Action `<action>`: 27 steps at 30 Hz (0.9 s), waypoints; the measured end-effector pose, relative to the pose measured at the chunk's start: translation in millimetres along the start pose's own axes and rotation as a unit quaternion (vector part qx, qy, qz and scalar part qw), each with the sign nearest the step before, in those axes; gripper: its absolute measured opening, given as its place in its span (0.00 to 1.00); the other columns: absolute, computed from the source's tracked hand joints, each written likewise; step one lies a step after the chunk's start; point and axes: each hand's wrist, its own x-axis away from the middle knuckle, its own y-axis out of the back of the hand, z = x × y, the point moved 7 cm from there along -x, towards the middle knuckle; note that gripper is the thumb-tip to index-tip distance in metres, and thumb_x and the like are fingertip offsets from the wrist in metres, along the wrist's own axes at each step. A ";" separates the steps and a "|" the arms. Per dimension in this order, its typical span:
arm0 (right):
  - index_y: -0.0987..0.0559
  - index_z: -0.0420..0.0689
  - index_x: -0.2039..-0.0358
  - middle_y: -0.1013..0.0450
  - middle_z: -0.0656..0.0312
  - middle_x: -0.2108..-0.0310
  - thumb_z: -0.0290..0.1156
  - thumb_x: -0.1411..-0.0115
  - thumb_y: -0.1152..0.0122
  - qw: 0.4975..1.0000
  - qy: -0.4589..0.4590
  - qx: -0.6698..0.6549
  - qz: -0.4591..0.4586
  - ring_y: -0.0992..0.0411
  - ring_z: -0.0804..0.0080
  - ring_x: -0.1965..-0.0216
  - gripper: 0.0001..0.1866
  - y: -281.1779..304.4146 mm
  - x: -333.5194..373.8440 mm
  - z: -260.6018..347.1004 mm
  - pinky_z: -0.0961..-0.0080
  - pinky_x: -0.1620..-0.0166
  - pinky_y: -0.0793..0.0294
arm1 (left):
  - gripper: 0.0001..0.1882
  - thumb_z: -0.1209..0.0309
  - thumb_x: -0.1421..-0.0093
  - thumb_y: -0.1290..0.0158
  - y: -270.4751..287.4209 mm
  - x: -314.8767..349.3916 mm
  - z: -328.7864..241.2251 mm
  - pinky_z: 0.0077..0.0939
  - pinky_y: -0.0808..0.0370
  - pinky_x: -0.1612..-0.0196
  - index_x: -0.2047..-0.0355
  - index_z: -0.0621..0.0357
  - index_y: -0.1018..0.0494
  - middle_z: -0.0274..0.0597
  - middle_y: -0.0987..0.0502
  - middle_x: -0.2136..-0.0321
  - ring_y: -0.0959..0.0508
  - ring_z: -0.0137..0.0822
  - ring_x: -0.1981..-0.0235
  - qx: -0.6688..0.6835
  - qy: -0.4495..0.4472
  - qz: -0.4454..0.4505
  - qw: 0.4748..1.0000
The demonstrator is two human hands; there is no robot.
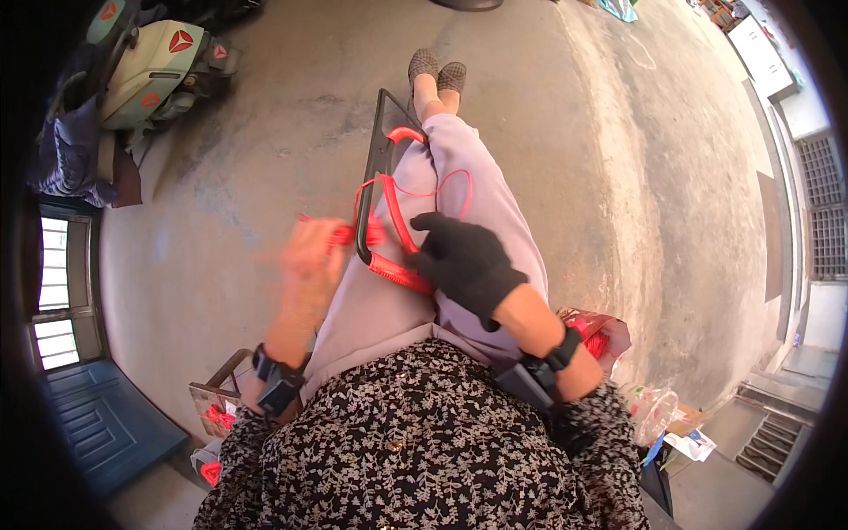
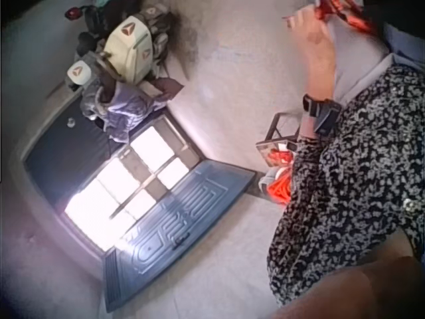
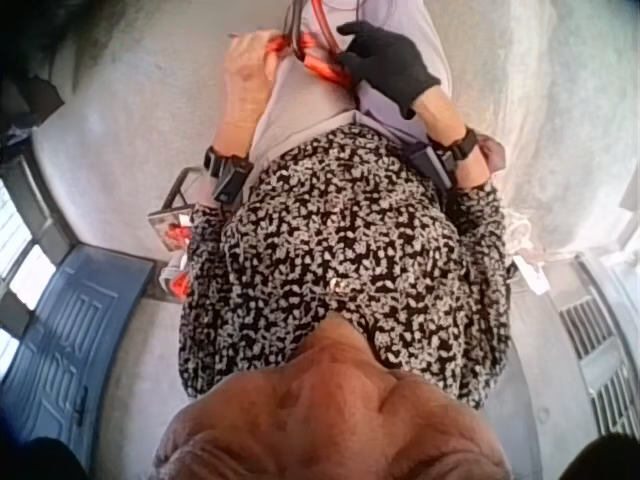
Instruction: The person is winding a red plastic cord around a black metal furniture frame.
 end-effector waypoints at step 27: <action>0.23 0.46 0.60 0.23 0.54 0.70 0.35 0.50 0.33 0.998 0.006 0.012 -0.057 0.23 0.61 0.66 0.17 18.1 40.8 4.4 0.70 0.62 0.26 | 0.15 0.65 0.37 0.51 -7.3 129.5 87.6 0.14 0.33 0.82 0.55 0.62 0.30 0.39 0.26 0.73 0.27 0.27 0.74 0.688 0.360 0.259 0.574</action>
